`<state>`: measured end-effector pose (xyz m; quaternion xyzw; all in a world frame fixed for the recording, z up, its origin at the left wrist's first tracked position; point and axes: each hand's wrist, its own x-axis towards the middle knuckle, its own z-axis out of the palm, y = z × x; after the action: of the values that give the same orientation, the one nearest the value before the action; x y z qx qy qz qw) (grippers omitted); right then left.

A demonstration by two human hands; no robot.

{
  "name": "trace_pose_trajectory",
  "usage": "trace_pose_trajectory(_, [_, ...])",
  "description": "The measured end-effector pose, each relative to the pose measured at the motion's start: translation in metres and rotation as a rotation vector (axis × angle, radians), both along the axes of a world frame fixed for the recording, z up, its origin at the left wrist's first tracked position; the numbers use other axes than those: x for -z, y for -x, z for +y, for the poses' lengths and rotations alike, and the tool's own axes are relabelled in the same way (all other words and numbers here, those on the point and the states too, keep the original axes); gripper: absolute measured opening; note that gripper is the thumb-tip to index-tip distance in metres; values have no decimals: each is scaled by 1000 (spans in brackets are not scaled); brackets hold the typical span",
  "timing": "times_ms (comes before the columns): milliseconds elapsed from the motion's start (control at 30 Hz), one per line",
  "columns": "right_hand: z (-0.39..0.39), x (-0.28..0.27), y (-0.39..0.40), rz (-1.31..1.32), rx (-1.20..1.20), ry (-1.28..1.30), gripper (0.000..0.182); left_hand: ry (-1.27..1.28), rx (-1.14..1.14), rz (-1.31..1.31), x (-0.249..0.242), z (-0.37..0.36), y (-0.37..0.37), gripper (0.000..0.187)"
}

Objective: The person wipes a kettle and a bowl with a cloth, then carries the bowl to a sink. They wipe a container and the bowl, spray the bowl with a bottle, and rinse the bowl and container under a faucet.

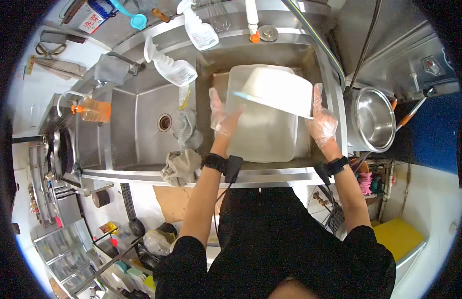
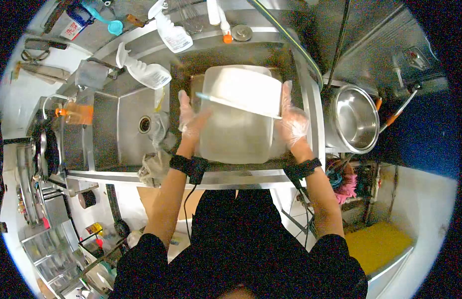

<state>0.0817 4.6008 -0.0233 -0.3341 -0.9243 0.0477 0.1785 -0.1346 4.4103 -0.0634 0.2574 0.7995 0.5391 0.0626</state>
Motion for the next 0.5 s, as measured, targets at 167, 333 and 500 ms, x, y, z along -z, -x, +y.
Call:
trace_pose_trajectory(167, [20,15,20,-63,-154,-67,79,127,342,70,-16,-10,41,95])
trace_pose_trajectory(333, [28,-10,67,-421,-266,326,77,83,394,6,26,-10,71,58])
trace_pose_trajectory(500, [102,28,121,-299,-293,228,50,592,167,257,-24,-12,54,53])
